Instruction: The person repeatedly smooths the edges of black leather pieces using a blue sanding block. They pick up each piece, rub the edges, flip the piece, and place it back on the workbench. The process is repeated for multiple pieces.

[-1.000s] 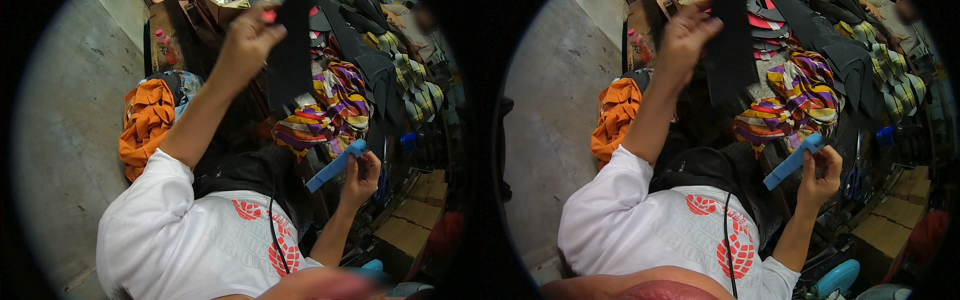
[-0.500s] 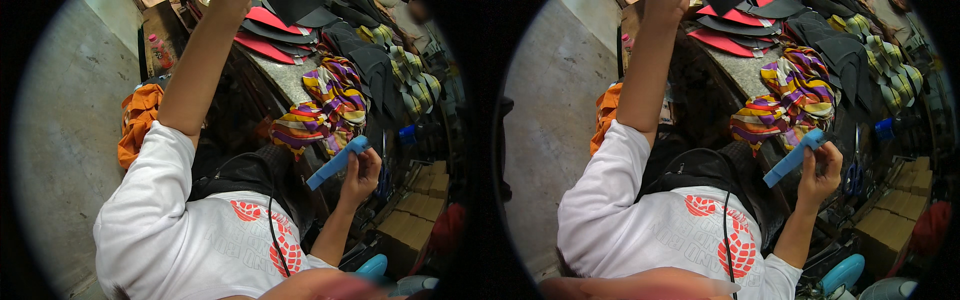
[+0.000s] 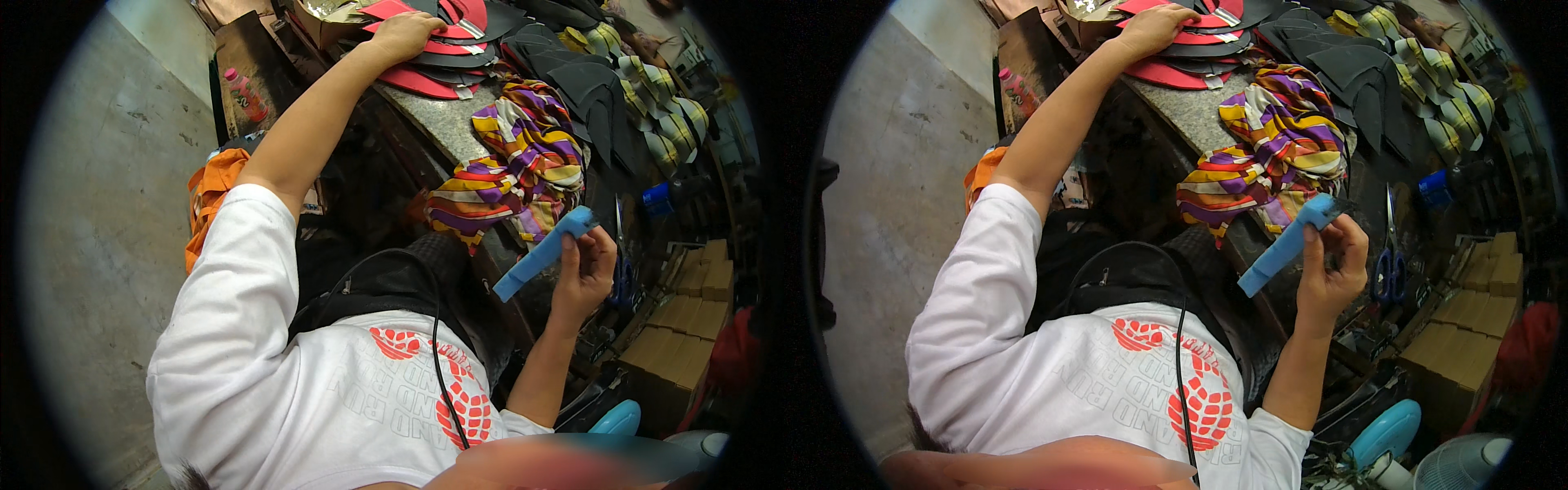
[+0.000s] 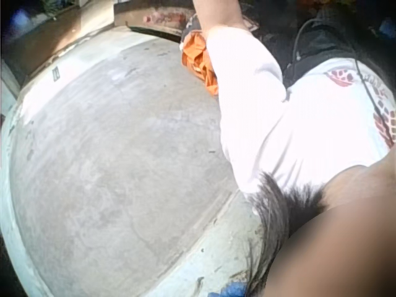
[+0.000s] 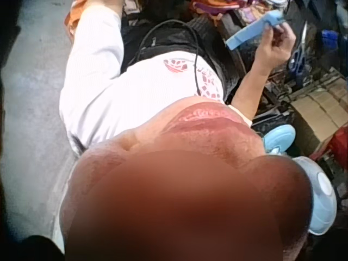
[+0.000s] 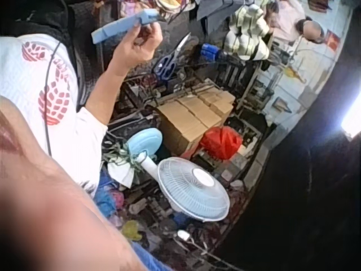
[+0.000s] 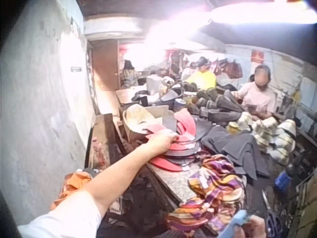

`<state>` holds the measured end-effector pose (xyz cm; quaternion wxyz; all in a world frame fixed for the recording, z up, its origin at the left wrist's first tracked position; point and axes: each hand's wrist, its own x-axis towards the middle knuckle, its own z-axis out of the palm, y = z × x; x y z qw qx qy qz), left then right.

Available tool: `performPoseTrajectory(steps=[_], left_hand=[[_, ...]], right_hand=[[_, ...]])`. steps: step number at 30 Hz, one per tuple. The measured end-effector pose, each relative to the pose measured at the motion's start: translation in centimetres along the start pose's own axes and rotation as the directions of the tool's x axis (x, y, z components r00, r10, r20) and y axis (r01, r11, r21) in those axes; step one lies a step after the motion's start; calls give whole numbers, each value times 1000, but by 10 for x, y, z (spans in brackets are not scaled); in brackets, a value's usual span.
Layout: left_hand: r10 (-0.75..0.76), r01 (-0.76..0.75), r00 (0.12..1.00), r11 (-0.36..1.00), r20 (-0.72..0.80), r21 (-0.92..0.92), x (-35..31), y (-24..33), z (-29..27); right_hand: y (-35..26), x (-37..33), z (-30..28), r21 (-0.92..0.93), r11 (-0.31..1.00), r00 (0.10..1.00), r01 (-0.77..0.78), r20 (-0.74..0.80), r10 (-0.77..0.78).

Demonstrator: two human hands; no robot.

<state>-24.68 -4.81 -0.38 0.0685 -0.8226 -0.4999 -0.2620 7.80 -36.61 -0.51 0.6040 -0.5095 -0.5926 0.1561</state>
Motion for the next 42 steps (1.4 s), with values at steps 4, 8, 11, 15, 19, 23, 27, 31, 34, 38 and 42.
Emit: performPoseTrajectory(steps=[4, 8, 11, 15, 19, 23, 27, 31, 34, 38, 42], left_hand=[[87, -50, 993, 920, -77, 389, 10, 23, -11], [286, -259, 905, 958, -315, 126, 25, 102, -14], [476, -514, 833, 854, -283, -75, 47, 161, 14], [205, -212, 964, 977, -170, -25, 75, 203, 57], [-120, 117, 991, 991, 53, 63, 93, 219, 81], [-246, 252, 968, 952, 57, -175, 118, 219, 85], [-9, 72, 997, 280, 73, -957, 120, 201, 60], [-236, 233, 942, -58, 240, -971, 40, 185, -5], [-283, 275, 907, -161, 312, -948, -71, 191, -45], [-58, 499, 816, -432, 575, -751, -156, 201, -63], [129, 585, 777, -510, 616, -631, -171, 205, -54]], right_hand=[[0, 1, 0, 4, 1000, 1000, 20, -4, -20], [0, 2, 0, -22, 999, 999, 49, -12, -49], [-1, 2, 1, -36, 996, 997, 78, 27, -77], [-2, 3, 4, -164, 967, 980, 193, 81, -182], [0, 6, 6, -155, 954, 965, 256, 99, -242], [2, 6, 6, -208, 934, 956, 291, 107, -274], [0, 6, 6, -231, 913, 941, 336, 108, -319], [-6, 5, 2, -191, 926, 946, 324, 67, -317], [-8, 2, -1, -43, 987, 988, 156, 16, -155], [-9, 3, 0, 224, 971, 997, -79, 41, 71], [-17, 7, 1, 255, 957, 989, -137, 81, 120]])
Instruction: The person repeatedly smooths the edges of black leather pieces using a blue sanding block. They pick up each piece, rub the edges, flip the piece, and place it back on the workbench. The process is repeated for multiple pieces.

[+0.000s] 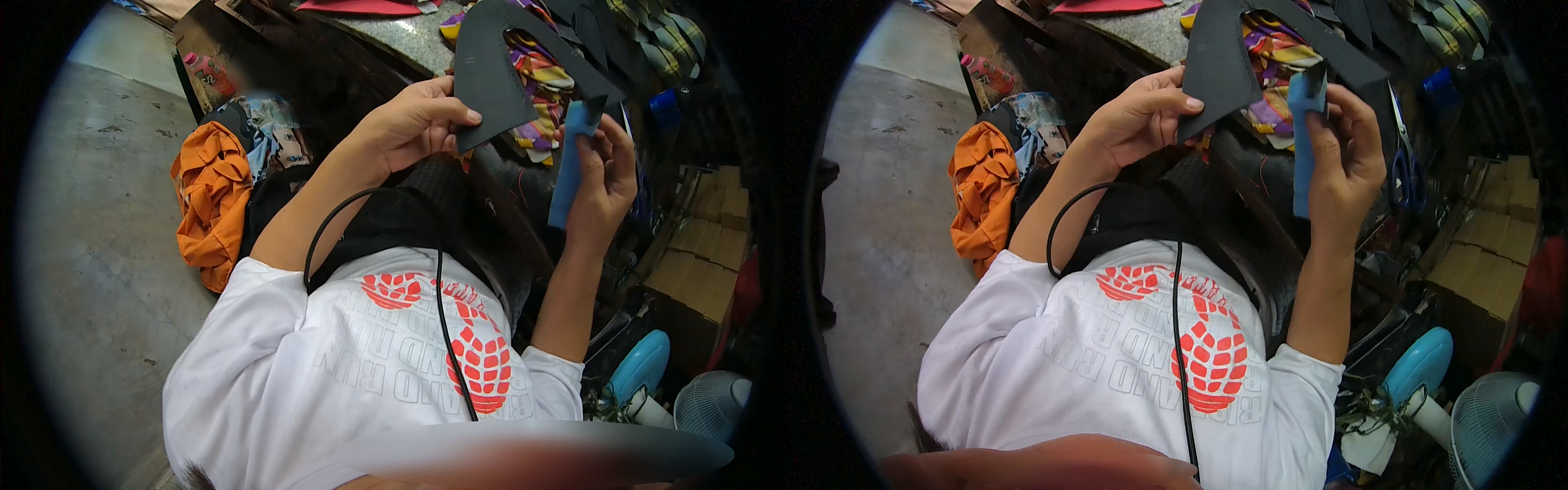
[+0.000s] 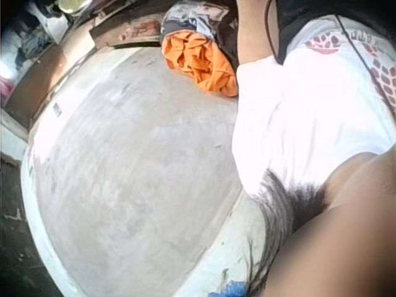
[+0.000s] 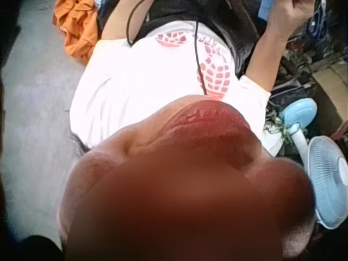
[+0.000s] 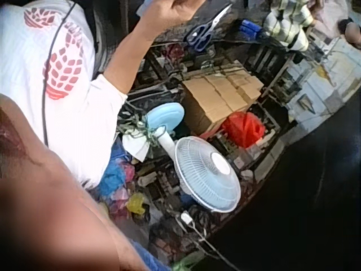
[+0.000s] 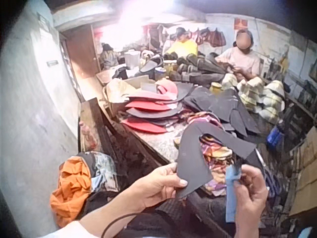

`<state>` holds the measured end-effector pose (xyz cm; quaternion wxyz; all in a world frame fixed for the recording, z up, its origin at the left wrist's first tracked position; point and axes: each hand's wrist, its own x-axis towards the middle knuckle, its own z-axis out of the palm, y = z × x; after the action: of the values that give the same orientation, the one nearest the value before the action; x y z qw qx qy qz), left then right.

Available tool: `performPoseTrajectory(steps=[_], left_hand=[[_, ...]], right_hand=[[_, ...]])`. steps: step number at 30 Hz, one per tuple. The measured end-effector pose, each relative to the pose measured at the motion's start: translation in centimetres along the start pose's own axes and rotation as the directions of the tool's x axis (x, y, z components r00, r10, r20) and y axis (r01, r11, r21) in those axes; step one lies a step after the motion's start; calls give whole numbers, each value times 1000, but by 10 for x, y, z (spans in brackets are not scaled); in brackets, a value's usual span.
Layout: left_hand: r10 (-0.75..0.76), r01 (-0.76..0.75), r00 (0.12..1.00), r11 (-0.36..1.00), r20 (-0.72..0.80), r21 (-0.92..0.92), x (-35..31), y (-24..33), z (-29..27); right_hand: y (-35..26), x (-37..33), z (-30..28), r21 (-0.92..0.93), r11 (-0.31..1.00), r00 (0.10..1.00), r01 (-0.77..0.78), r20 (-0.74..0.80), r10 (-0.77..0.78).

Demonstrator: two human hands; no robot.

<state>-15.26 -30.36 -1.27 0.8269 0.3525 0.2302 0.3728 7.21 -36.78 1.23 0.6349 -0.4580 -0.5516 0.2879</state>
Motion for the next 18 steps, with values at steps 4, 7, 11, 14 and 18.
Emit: performPoseTrajectory(steps=[4, 7, 11, 14, 18], left_hand=[[-24, 21, 999, 995, -24, -98, 2, -8, -4], [-32, 34, 999, 986, 12, -160, 0, -16, -2], [-56, 64, 997, 974, 45, -219, 1, -26, 8], [-59, 67, 997, 965, 40, -255, 2, -27, 14], [-70, 70, 998, 972, 11, -223, -1, -27, 18]], right_hand=[[-19, -10, -4, -131, 990, 997, -59, 35, 64], [-18, -9, 0, -315, 934, 985, 169, 82, -150], [-10, -12, 6, -455, 822, 939, 343, 185, -289], [-14, -22, 9, -452, 781, 898, 431, 302, -321], [-27, -19, -2, -491, 725, 873, 483, 330, -359]])
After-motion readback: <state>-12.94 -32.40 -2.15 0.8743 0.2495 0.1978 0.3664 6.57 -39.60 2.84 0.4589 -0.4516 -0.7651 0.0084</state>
